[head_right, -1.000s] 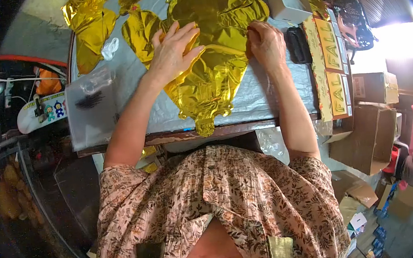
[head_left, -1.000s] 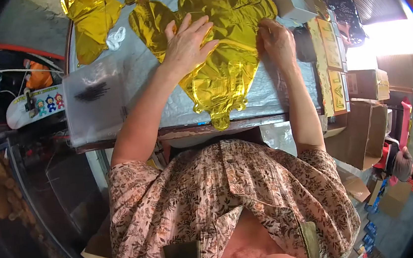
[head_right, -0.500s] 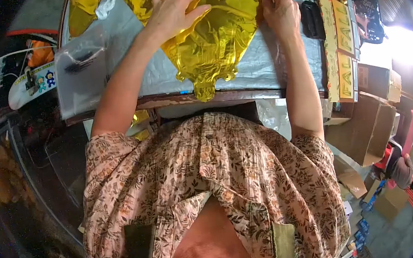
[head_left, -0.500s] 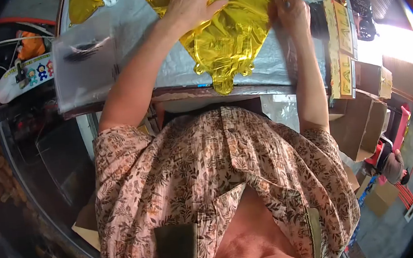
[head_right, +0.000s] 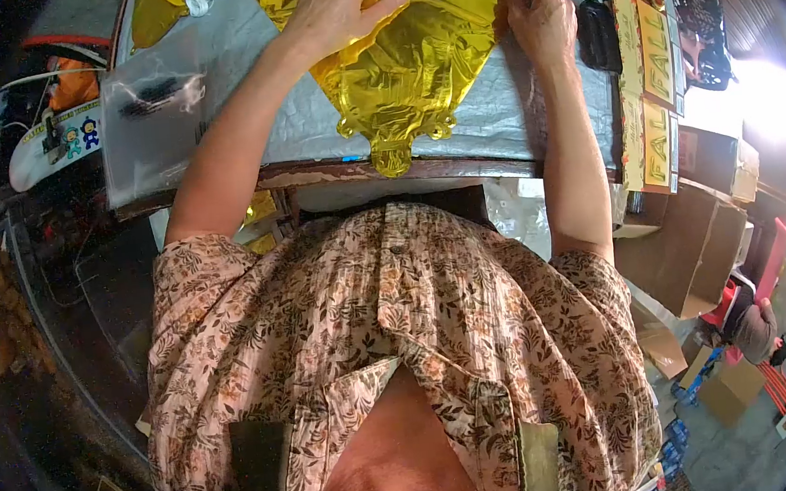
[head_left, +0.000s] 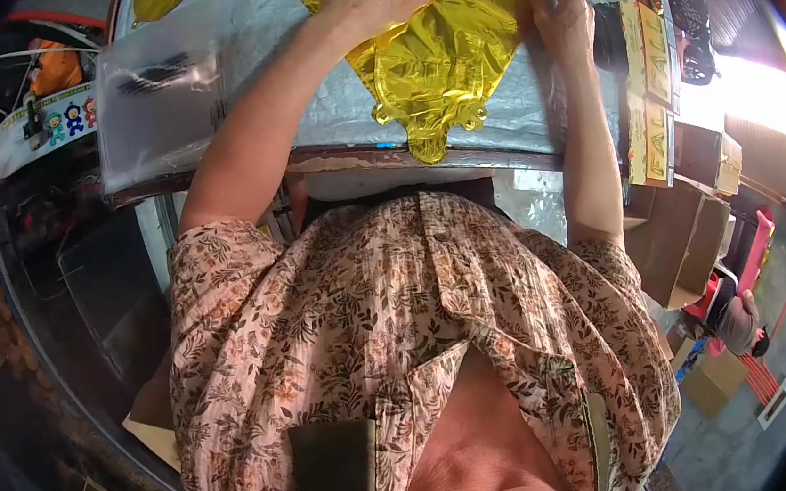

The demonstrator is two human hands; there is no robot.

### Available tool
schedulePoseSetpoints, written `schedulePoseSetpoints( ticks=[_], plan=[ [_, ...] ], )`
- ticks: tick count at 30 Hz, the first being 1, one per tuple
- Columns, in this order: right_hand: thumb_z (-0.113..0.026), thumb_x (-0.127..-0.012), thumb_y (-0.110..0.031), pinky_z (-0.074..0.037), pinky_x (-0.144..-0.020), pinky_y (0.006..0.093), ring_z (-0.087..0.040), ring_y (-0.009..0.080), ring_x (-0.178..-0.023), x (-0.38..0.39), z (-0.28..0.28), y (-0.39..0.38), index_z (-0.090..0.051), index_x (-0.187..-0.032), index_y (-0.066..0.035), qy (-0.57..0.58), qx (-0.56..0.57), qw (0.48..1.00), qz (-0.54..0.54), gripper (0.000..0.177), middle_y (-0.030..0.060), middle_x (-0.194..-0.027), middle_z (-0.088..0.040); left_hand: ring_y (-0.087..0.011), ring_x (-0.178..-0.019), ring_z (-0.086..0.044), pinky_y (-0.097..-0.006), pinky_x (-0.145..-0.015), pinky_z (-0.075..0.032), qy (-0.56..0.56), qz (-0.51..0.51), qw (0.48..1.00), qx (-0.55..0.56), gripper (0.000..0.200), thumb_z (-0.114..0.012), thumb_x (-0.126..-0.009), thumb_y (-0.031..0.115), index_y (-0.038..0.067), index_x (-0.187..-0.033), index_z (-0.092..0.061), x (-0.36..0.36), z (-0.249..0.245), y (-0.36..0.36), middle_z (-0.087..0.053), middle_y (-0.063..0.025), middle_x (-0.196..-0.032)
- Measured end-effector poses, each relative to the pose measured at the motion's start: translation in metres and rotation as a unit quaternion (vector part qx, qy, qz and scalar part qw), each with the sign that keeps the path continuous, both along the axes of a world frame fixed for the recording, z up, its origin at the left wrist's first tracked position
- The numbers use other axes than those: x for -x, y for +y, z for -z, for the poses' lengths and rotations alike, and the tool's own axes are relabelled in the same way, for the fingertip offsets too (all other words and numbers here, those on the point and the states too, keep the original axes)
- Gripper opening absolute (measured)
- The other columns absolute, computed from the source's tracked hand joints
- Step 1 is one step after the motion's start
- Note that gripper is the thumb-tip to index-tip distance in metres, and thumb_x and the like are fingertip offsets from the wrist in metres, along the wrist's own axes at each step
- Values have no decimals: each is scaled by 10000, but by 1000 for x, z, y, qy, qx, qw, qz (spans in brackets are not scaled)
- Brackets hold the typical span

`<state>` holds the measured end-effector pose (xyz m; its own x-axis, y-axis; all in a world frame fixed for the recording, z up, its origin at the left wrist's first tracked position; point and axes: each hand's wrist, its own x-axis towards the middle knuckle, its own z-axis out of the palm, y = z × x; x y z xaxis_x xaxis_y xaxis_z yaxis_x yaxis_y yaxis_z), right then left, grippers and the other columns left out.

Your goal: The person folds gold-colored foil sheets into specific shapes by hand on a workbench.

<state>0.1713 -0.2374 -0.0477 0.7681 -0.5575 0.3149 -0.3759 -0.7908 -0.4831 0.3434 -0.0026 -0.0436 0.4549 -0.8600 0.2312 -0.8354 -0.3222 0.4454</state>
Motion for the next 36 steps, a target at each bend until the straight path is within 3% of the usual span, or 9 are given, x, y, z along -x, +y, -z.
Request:
schedulePoseSetpoints(
  ticks=[1,3,5,11,21,36],
  plan=[
    [-642,-931,-255,-570,-798,441,-729,393,-921,-1,-2,1,-755,-1095,-126,1,12,1000,-1,237,175,-925,-750,-390,-1446,-421,-618,-1154,-267,-1,0,1000,2,569,-686,-958,395,48,-1403,-611,0,5,1,-536,-142,-1516],
    [-652,-939,-254,-567,-784,420,-743,356,-887,2,-2,4,-758,-1115,-134,-4,-18,1000,-5,237,170,-901,-751,-334,-1473,-405,-614,-1162,-221,-77,13,997,5,569,-632,-984,510,133,-1411,-623,-3,13,1,-530,-48,-1541],
    [-653,-954,-212,-566,-757,387,-766,297,-846,1,-1,3,-757,-1133,-120,-33,-17,999,-18,226,167,-874,-753,-377,-1453,-421,-649,-1157,-204,-101,-5,994,35,560,-648,-968,498,129,-1390,-641,0,20,-1,-548,-75,-1522],
    [-639,-948,-197,-557,-841,429,-726,380,-989,-1,-15,11,-747,-1130,-89,-8,-4,1000,-9,237,180,-1020,-753,-366,-1478,-397,-621,-1175,-204,-68,-8,998,7,563,-658,-978,469,109,-1410,-623,1,14,-1,-524,-72,-1547],
    [-622,-947,-191,-551,-852,428,-718,382,-991,0,-21,12,-725,-1141,-72,1,-52,998,-19,250,170,-1067,-743,-370,-1471,-407,-634,-1190,-188,-46,-8,999,2,564,-668,-971,451,102,-1411,-622,4,9,1,-542,-75,-1534],
    [-652,-934,-182,-541,-901,430,-696,378,-1053,-1,-16,11,-726,-1154,-52,-16,-10,1000,-14,267,171,-1149,-729,-370,-1432,-446,-607,-1147,-231,-60,-18,998,27,540,-705,-948,431,75,-1351,-655,5,7,3,-572,-95,-1493]
  ],
)
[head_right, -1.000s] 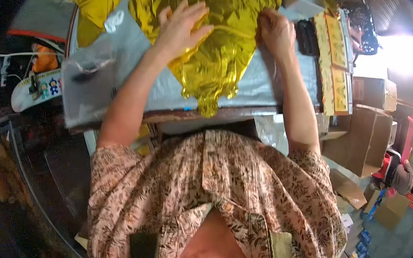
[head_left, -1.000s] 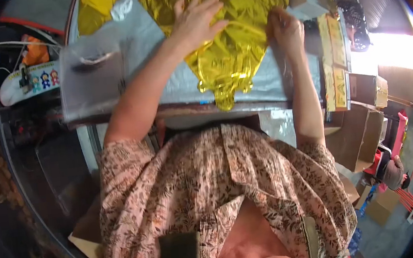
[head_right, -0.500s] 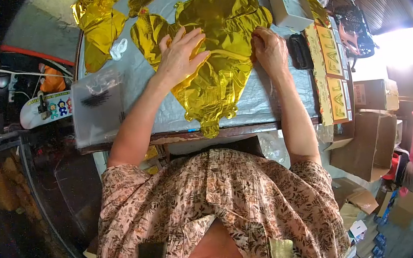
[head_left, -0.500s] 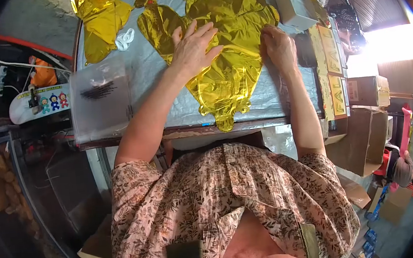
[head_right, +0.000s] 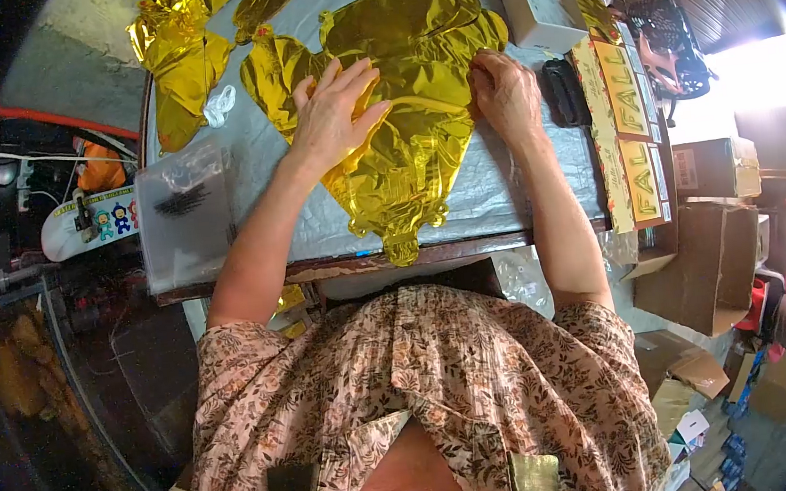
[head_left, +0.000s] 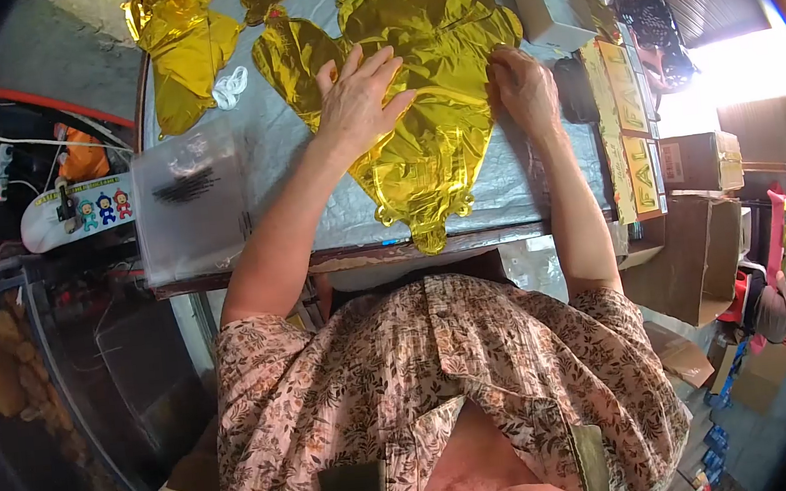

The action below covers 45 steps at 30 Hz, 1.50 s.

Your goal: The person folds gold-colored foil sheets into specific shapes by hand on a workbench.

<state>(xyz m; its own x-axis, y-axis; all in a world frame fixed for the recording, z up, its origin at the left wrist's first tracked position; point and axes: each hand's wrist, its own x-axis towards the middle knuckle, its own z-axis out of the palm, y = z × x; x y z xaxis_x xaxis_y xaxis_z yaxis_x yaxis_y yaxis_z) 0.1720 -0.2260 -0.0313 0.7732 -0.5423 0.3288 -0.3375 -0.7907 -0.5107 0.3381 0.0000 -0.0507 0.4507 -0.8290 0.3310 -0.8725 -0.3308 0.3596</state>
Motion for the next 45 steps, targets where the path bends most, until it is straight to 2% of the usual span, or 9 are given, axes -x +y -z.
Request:
schedulePoseSetpoints(
  ticks=[19,27,29,36,39,45],
  plan=[
    [-632,-928,-175,-539,-859,442,-696,385,-1005,0,3,-2,-710,-1109,-57,-9,-2,1000,-10,230,177,-1080,-728,-392,-1448,-425,-609,-1158,-211,8,7,1000,-20,556,-683,-956,444,76,-1370,-641,2,-4,1,-554,-105,-1514],
    [-620,-933,-183,-540,-853,436,-701,381,-990,0,3,0,-714,-1106,-62,-15,-15,1000,-12,231,178,-1061,-730,-371,-1440,-437,-594,-1145,-226,4,6,1000,-16,553,-690,-949,448,85,-1364,-646,2,-3,0,-560,-93,-1509],
    [-654,-900,-117,-543,-882,448,-695,385,-999,0,-1,3,-734,-1055,-31,-13,-6,1000,-1,194,162,-1098,-734,-367,-1441,-437,-593,-1144,-227,3,5,1000,-15,552,-693,-947,447,86,-1362,-647,2,-3,1,-562,-91,-1508],
    [-649,-897,-117,-543,-878,444,-694,387,-991,0,-2,3,-732,-1042,-23,-22,-2,1000,-5,193,167,-1077,-734,-364,-1448,-432,-583,-1154,-232,2,2,1000,-27,562,-692,-949,464,113,-1385,-637,2,-3,0,-549,-75,-1523],
    [-622,-939,-202,-545,-896,424,-703,369,-1055,-1,-1,-1,-727,-1175,-91,15,3,1000,-11,280,167,-1143,-731,-358,-1453,-430,-570,-1164,-237,-4,-8,999,-40,570,-685,-958,477,134,-1408,-625,0,0,1,-536,-61,-1539],
    [-630,-943,-221,-553,-870,420,-717,375,-1007,-1,-9,5,-726,-1184,-83,39,-41,998,13,294,169,-1100,-743,-355,-1445,-438,-562,-1153,-250,-7,-3,999,-33,565,-680,-959,482,132,-1399,-634,0,2,0,-541,-55,-1535]
  ],
)
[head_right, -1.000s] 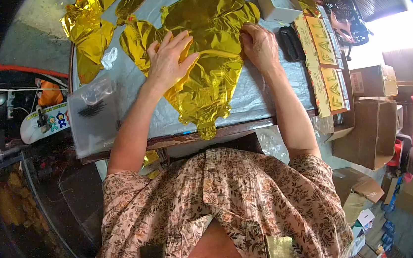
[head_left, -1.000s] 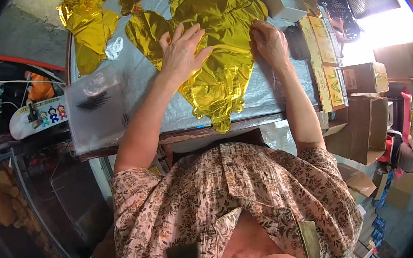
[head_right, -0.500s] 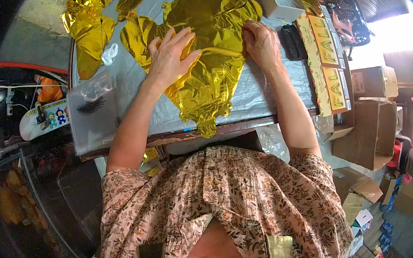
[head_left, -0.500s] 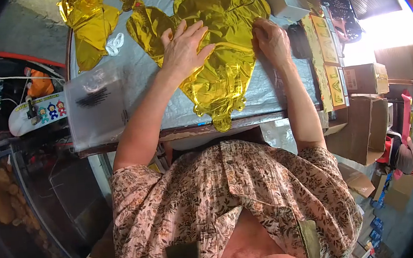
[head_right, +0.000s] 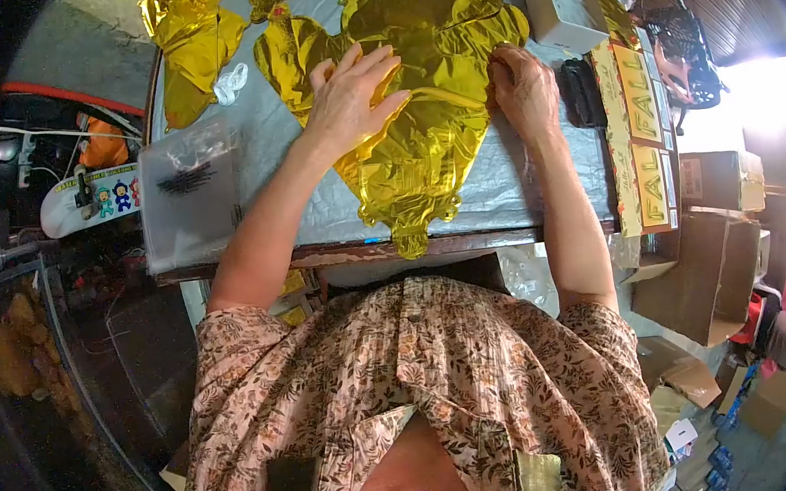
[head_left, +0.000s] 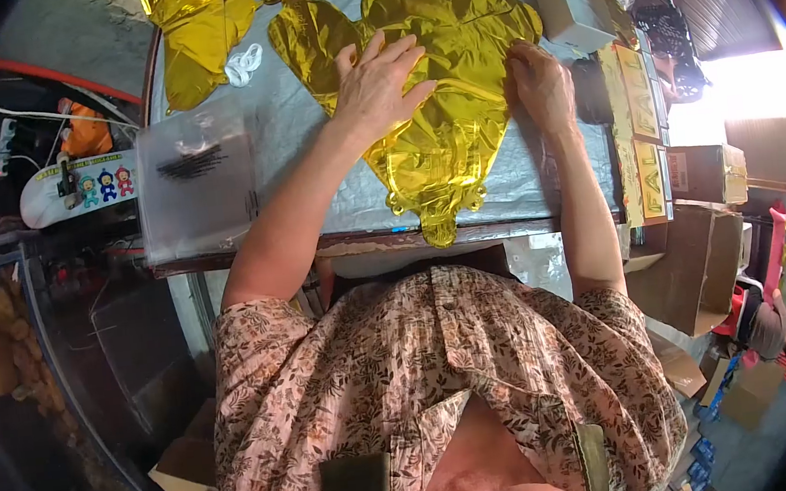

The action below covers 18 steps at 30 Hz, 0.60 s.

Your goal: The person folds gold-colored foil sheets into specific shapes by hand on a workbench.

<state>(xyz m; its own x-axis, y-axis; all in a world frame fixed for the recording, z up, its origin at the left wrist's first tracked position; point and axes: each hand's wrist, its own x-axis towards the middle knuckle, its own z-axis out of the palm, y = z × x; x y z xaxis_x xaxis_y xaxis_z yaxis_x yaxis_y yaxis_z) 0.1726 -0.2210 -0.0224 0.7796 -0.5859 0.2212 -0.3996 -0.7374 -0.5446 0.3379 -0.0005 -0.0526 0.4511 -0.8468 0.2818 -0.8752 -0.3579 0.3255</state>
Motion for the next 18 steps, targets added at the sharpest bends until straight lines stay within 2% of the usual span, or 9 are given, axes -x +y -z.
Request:
schedulePoseSetpoints(
  ticks=[7,9,10,13,15,18],
  plan=[
    [-624,-943,-222,-551,-874,419,-717,371,-1012,0,3,-1,-729,-1171,-82,-16,11,1000,-7,288,163,-1102,-744,-352,-1448,-436,-582,-1153,-253,-1,1,1000,0,564,-684,-956,486,135,-1395,-639,0,-1,1,-541,-46,-1536],
    [-629,-906,-97,-549,-806,435,-706,392,-891,-1,3,1,-721,-1041,-18,-55,17,998,-20,182,186,-986,-727,-350,-1450,-434,-586,-1154,-253,-1,-1,1000,-3,565,-685,-955,487,136,-1396,-639,0,-1,2,-539,-44,-1537],
    [-629,-906,-97,-549,-806,435,-706,392,-891,-1,4,0,-721,-1041,-18,-54,17,998,-20,182,186,-986,-727,-349,-1452,-433,-588,-1156,-254,1,-1,1000,-5,567,-684,-956,489,138,-1398,-637,0,-1,1,-538,-43,-1539],
    [-628,-905,-105,-551,-811,437,-706,395,-908,-1,11,-4,-725,-1050,-23,-64,45,997,-19,193,189,-1006,-730,-348,-1454,-432,-588,-1157,-254,4,-1,1000,-8,570,-683,-957,492,140,-1402,-635,-1,-4,3,-537,-44,-1540],
    [-631,-943,-223,-546,-875,428,-714,370,-1009,0,13,-7,-725,-1163,-99,-27,34,999,-7,269,148,-1103,-745,-348,-1455,-431,-586,-1156,-254,6,1,1000,-10,571,-683,-957,493,140,-1404,-634,-1,-4,3,-537,-45,-1540],
    [-636,-945,-229,-546,-871,431,-713,370,-1002,1,11,-7,-724,-1167,-107,-20,33,999,-5,268,146,-1097,-745,-365,-1445,-439,-606,-1142,-250,20,6,1000,12,566,-689,-945,467,112,-1383,-640,-1,-3,2,-556,-62,-1519]
  ],
)
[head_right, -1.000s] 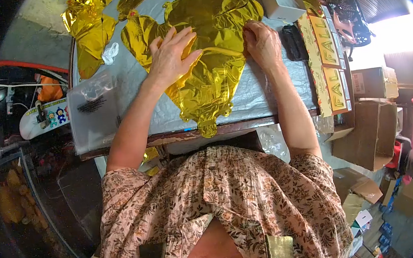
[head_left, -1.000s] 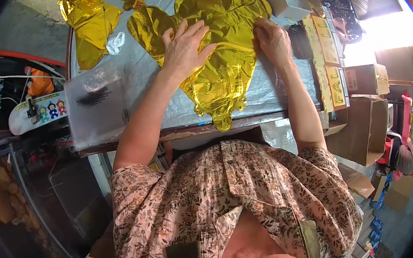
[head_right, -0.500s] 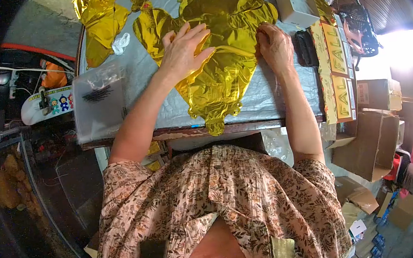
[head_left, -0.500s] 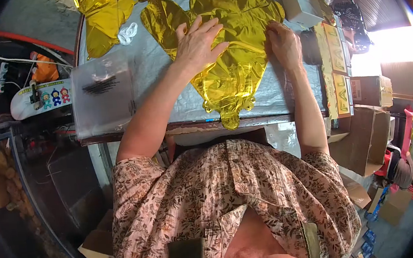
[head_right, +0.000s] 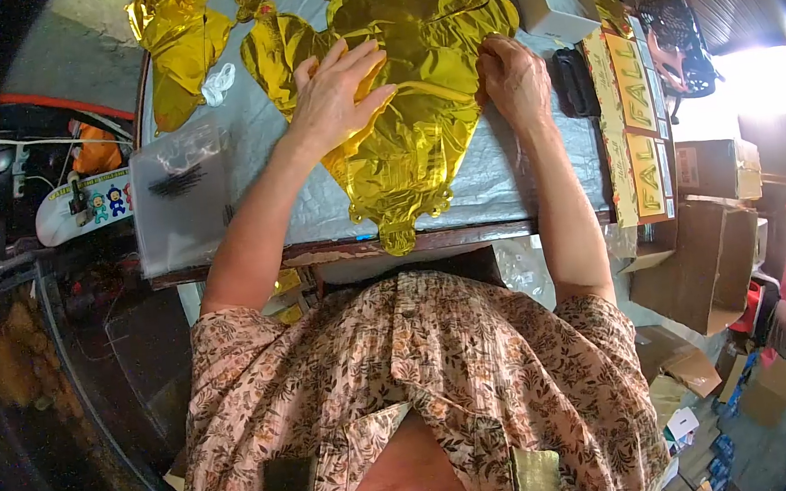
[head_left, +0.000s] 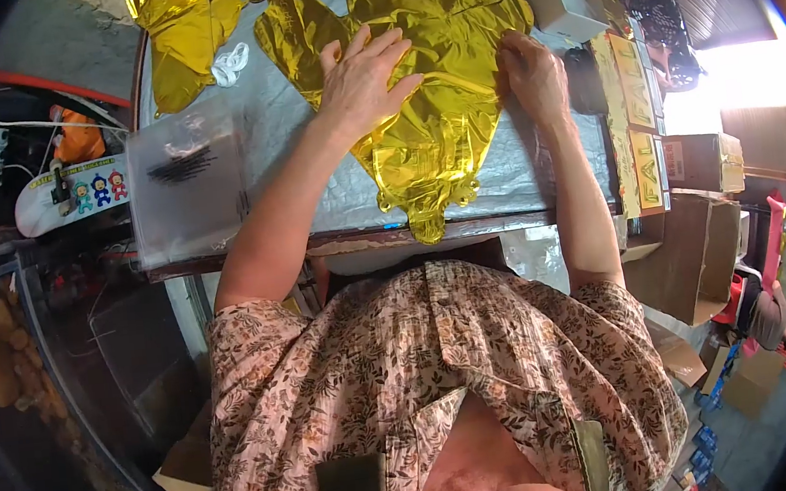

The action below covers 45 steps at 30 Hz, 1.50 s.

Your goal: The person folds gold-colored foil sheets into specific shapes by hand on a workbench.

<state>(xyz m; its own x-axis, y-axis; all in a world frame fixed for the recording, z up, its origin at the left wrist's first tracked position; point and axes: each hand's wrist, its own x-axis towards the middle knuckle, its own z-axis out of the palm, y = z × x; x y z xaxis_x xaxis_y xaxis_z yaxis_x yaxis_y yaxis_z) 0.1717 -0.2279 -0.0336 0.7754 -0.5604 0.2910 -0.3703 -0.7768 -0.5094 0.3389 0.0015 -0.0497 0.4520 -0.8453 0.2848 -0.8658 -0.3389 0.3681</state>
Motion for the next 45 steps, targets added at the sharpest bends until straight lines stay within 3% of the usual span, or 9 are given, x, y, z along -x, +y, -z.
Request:
schedulePoseSetpoints(
  ticks=[7,10,12,17,27,30,32,34,45],
  plan=[
    [-614,-960,-203,-544,-851,432,-710,378,-995,0,-2,2,-718,-1173,-94,-3,-5,1000,-7,261,150,-1087,-743,-352,-1441,-443,-601,-1148,-247,-5,-1,1000,0,559,-687,-948,466,114,-1381,-645,-1,1,0,-558,-57,-1518],
    [-603,-958,-129,-547,-897,423,-702,360,-1082,-3,-5,6,-722,-1165,-65,14,69,997,-19,247,141,-1160,-737,-346,-1445,-439,-600,-1151,-242,-4,-2,1000,0,563,-685,-949,469,117,-1386,-643,-1,2,0,-556,-53,-1520],
    [-623,-918,-50,-527,-986,418,-669,329,-1195,-8,-11,22,-720,-1156,-43,-65,251,962,-89,256,135,-1242,-721,-343,-1447,-436,-599,-1153,-239,-2,-4,1000,2,566,-683,-949,472,120,-1391,-640,-1,2,0,-555,-51,-1522],
    [-699,-833,-9,-503,-1026,438,-633,321,-1217,-34,-9,52,-701,-1211,-26,-51,146,957,-247,378,136,-1296,-687,-338,-1454,-428,-591,-1160,-233,-1,-8,1000,-2,578,-690,-938,475,137,-1403,-636,0,2,0,-549,-40,-1529],
    [-726,-849,-51,-519,-991,430,-648,327,-1160,-51,7,53,-703,-1166,-5,-62,153,940,-300,320,135,-1252,-692,-337,-1474,-408,-598,-1160,-217,20,-11,1000,-18,570,-711,-928,449,151,-1408,-631,-1,1,2,-497,-49,-1572],
    [-713,-871,-43,-533,-964,422,-663,328,-1132,-54,8,55,-704,-1149,-1,-73,148,941,-295,281,139,-1223,-705,-359,-1364,-536,-543,-1106,-367,-15,-2,994,105,483,-718,-932,400,126,-1329,-680,-15,-6,8,-580,-118,-1475],
    [-700,-891,-39,-542,-945,420,-677,333,-1101,-53,10,58,-707,-1128,7,-103,146,944,-277,242,142,-1191,-719,-385,-1127,-670,-471,-944,-520,93,-106,977,163,372,-720,-936,369,82,-1171,-733,-32,-23,27,-681,-171,-1269],
    [-687,-897,-29,-544,-941,421,-680,335,-1093,-53,11,59,-708,-1121,11,-109,151,943,-275,228,144,-1181,-723,-391,-906,-695,-448,-815,-570,0,-218,973,78,303,-730,-931,352,61,-1015,-738,-31,-45,58,-704,-180,-1012],
    [-645,-862,20,-538,-953,431,-666,359,-1122,-50,14,59,-707,-1112,25,-135,148,938,-282,257,168,-1204,-714,-399,-1022,-631,-489,-848,-551,-13,-310,951,6,472,-814,-861,350,-88,-953,-664,-2,-18,67,-602,-235,-1043]
  ],
)
